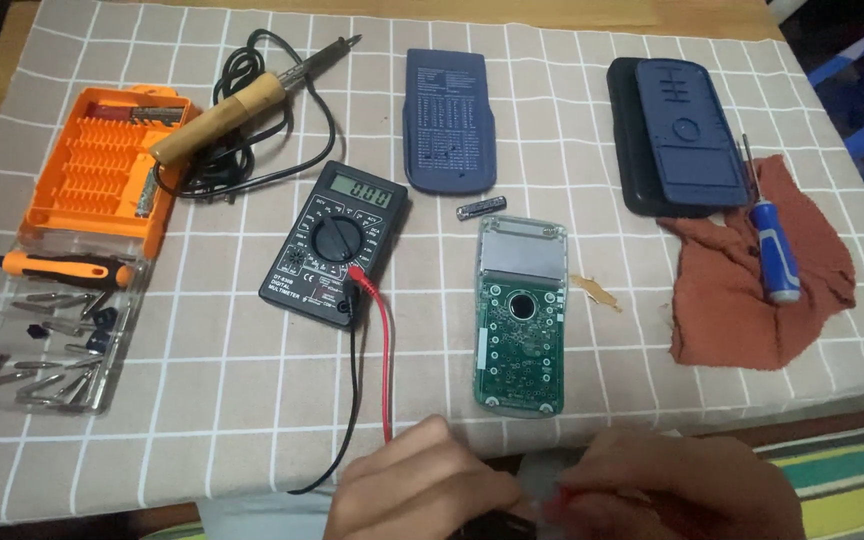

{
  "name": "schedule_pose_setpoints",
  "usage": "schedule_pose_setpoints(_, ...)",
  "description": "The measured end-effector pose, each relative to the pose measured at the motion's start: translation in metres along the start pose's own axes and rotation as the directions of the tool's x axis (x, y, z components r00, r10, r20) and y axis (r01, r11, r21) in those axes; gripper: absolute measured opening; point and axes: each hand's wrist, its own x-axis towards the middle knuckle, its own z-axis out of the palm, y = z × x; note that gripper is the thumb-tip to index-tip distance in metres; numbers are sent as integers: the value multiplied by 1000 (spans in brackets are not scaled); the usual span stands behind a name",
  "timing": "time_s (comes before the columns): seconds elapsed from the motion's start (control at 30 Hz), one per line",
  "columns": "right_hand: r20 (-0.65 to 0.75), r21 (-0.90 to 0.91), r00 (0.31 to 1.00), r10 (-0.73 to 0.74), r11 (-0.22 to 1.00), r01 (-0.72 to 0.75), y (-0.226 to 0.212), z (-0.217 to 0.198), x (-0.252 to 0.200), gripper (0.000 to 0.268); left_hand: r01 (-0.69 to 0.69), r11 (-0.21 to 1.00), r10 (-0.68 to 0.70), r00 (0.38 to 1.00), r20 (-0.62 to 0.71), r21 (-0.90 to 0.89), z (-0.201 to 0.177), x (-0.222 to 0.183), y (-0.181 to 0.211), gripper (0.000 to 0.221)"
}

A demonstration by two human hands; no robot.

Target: Using a digital multimeter to test various points on a disassembled calculator's circuit board.

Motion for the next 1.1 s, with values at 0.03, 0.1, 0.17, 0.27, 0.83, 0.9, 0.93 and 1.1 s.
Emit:
schedule_pose_setpoints(0.03,-4,2,1000,1,1000,-1,-3,7,-5,9,-1,1000,1,1000,4,0,2,-1,-1,34)
schedule_pose_setpoints(0.1,-236,155,964,127,984,-91,-9,21,-13,7,45,994,-46,999,-7,-98,6,-4,-2,37)
schedule_pose_setpoints(0.17,-181,73,982,51,997,-38,-4,12,-8,14,44,993,-42,999,25,-106,5,-7,-7,44)
schedule_pose_setpoints(0.27,-98,53,995,25,998,-20,-1,5,-6,26,58,989,-38,989,146,-136,-5,-7,-14,56)
schedule_pose_setpoints(0.83,215,215,965,150,957,-196,39,-34,-1,19,173,982,-171,985,25,-80,18,-9,-10,20)
schedule_pose_setpoints(0.9,142,158,977,157,971,-179,33,-30,-2,28,169,985,-171,983,-63,-37,24,-4,-4,14)
schedule_pose_setpoints(0.93,138,160,978,158,971,-179,34,-30,-2,28,168,985,-170,984,-59,-37,26,-5,-6,14)
schedule_pose_setpoints(1.1,143,196,969,200,954,-226,36,-29,-5,24,12,995,3,989,-150,97,37,-6,-10,29)
